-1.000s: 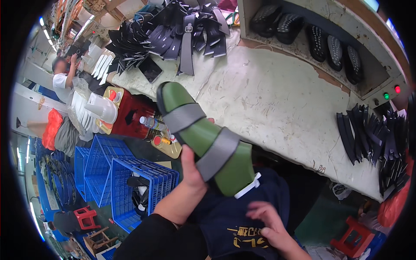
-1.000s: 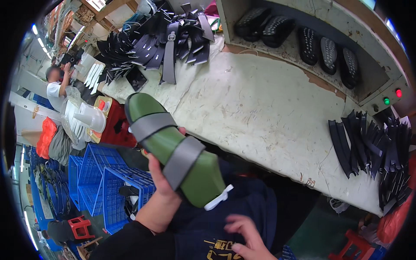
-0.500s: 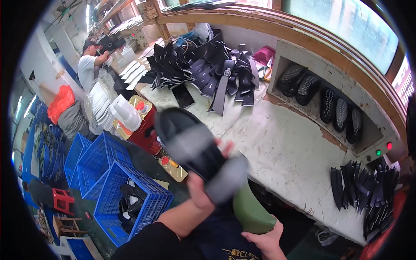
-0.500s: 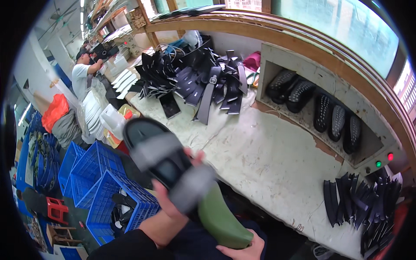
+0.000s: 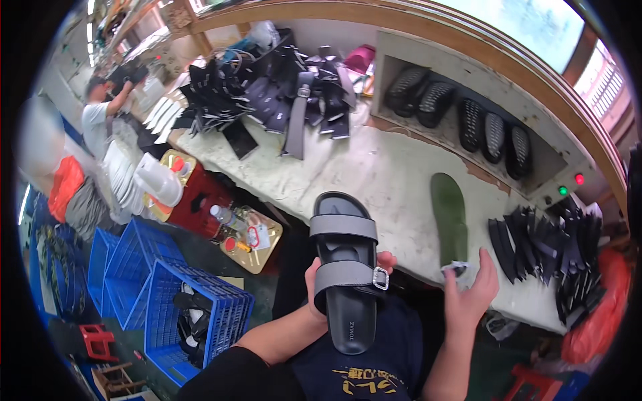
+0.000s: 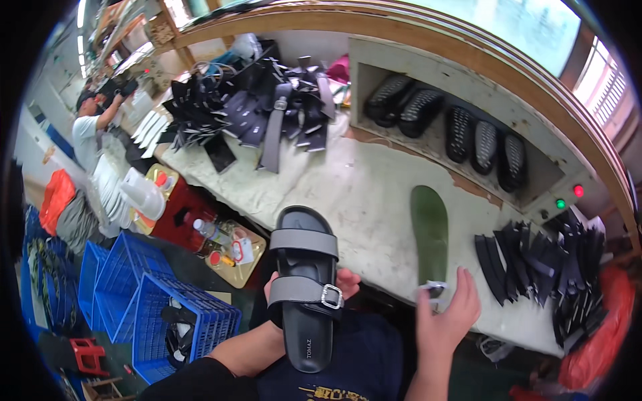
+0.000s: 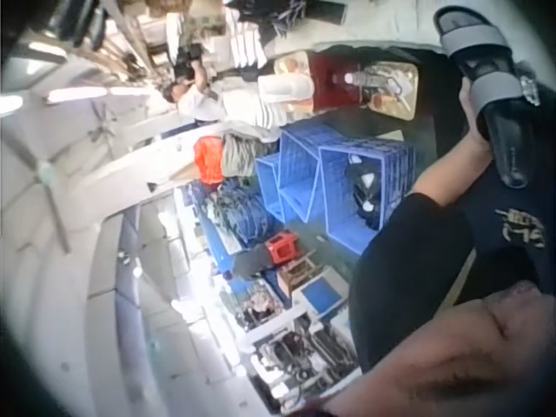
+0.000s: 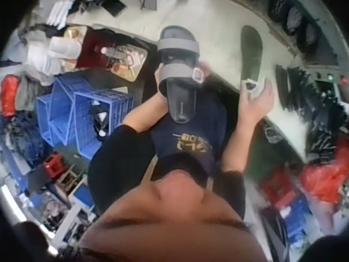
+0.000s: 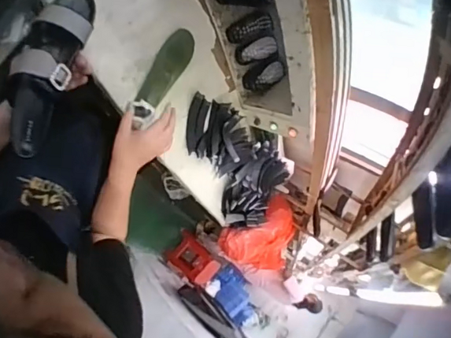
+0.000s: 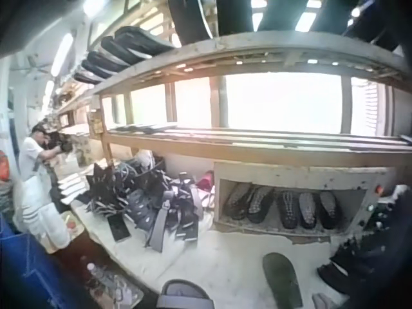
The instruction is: Assembling sandals by fitting soles, straps, and shoe lasts together.
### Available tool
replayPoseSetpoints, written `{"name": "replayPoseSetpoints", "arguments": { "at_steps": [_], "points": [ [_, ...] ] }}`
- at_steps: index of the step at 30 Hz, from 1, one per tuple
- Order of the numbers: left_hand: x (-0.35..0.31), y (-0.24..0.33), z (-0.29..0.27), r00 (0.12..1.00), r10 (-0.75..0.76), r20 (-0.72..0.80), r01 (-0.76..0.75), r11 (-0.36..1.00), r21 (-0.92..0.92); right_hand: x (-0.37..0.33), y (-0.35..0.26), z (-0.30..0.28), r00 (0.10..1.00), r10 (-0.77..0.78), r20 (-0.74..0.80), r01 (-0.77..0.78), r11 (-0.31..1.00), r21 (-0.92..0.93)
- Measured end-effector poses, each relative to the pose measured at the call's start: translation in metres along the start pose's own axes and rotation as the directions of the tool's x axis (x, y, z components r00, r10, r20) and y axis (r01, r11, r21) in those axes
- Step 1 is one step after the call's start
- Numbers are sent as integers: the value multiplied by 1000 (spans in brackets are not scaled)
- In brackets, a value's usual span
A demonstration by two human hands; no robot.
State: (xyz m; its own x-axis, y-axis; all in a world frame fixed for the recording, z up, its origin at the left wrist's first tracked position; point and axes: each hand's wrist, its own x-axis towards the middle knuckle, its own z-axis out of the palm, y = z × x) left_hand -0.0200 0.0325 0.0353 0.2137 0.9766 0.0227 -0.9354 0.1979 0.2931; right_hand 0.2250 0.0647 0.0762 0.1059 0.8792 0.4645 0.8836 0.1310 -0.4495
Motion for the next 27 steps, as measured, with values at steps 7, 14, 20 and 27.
{"name": "replayPoseSetpoints", "arguments": {
  "at_steps": [7, 14, 20, 27],
  "points": [
    [-7, -38, 3, 969, -238, 62, 209, 930, 304, -117, -25, -17, 720, -131, 682, -589, 405, 699],
    [-35, -46, -59, 910, -360, 208, 132, 724, 677, -124, -2, -27, 924, 136, 356, -364, 595, 717],
    [-45, -82, -14, 906, -404, -128, 297, 390, 871, -143, 39, -34, 941, 125, 315, -309, 697, 647],
    [-23, -118, -2, 929, -354, -104, 217, 295, 931, -140, 82, -33, 955, 175, 238, -294, 647, 703]
  ]
}}
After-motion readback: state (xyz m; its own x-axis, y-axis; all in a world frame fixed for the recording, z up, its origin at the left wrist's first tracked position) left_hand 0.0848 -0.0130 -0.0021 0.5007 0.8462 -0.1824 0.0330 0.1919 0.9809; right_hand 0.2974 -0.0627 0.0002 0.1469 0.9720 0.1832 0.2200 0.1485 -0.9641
